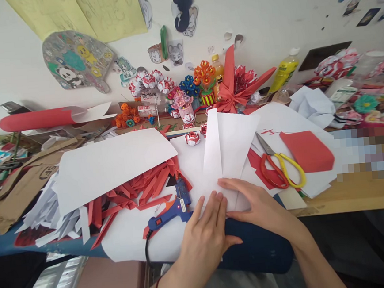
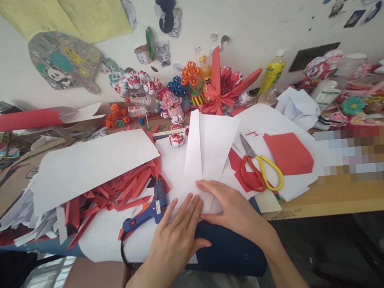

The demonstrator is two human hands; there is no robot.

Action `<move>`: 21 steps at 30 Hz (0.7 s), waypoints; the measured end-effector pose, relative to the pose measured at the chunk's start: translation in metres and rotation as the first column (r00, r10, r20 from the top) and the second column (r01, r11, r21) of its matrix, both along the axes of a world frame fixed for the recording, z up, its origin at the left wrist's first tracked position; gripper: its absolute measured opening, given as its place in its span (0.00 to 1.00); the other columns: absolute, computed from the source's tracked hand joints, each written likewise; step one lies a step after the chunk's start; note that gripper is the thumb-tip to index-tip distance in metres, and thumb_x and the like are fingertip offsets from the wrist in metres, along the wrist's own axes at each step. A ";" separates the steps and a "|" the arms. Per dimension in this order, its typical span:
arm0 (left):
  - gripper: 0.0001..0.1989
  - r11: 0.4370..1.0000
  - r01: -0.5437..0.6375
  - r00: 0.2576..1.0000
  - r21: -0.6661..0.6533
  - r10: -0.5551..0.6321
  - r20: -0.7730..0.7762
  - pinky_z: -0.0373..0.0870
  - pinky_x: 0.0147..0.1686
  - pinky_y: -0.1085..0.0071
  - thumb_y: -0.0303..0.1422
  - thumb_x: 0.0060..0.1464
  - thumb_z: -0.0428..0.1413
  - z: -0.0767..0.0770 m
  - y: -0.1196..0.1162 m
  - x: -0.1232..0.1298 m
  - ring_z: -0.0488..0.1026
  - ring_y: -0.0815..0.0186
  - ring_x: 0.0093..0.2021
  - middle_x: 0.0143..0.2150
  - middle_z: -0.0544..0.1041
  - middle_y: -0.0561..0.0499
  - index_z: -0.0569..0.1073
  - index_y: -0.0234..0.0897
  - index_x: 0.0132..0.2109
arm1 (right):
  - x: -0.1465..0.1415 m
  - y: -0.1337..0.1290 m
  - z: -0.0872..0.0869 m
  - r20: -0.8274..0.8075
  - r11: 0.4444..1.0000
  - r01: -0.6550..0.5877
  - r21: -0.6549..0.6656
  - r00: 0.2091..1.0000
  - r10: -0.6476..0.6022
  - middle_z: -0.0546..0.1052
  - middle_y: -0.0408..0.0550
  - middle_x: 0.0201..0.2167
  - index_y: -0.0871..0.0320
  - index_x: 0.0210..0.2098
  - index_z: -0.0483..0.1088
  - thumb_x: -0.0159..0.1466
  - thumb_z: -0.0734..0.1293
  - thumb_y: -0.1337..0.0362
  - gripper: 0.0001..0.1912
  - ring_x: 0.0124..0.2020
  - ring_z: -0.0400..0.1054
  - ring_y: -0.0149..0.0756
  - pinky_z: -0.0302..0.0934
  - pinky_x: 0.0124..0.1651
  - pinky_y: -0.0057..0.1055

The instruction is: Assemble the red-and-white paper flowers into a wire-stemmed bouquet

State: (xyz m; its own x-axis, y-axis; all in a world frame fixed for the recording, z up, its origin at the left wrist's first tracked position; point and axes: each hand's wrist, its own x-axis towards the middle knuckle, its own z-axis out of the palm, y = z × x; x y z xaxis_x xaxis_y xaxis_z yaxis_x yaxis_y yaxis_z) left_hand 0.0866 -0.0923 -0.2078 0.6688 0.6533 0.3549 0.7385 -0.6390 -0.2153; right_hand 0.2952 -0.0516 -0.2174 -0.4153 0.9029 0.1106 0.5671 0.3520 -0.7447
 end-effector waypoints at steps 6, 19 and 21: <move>0.37 1.000 -0.015 0.999 0.000 0.015 0.041 0.56 0.66 0.59 0.55 0.65 0.39 -0.003 0.013 0.010 0.64 0.60 0.67 0.64 0.72 0.45 0.68 0.28 0.63 | -0.001 0.001 0.001 -0.018 1.000 0.000 0.026 1.000 0.000 0.68 0.49 0.63 0.51 0.64 0.62 0.60 0.74 0.58 0.35 0.64 0.64 0.45 0.62 0.66 0.43; 0.35 0.998 -0.057 0.998 0.002 0.057 0.034 0.55 0.66 0.57 0.52 0.67 0.41 -0.005 0.001 0.008 0.66 0.58 0.65 0.63 0.73 0.42 0.69 0.26 0.62 | 0.000 0.003 -0.006 0.021 0.999 0.013 0.050 1.000 -0.014 0.68 0.46 0.64 0.50 0.65 0.61 0.60 0.74 0.55 0.36 0.64 0.63 0.41 0.60 0.66 0.41; 0.35 0.997 -0.078 0.997 -0.002 0.078 0.026 0.54 0.67 0.57 0.51 0.67 0.40 -0.005 0.004 0.012 0.65 0.58 0.66 0.64 0.71 0.40 0.67 0.25 0.63 | -0.001 0.002 -0.004 0.018 0.999 0.018 0.040 1.000 -0.019 0.68 0.45 0.63 0.50 0.64 0.61 0.60 0.74 0.57 0.35 0.64 0.63 0.41 0.60 0.66 0.41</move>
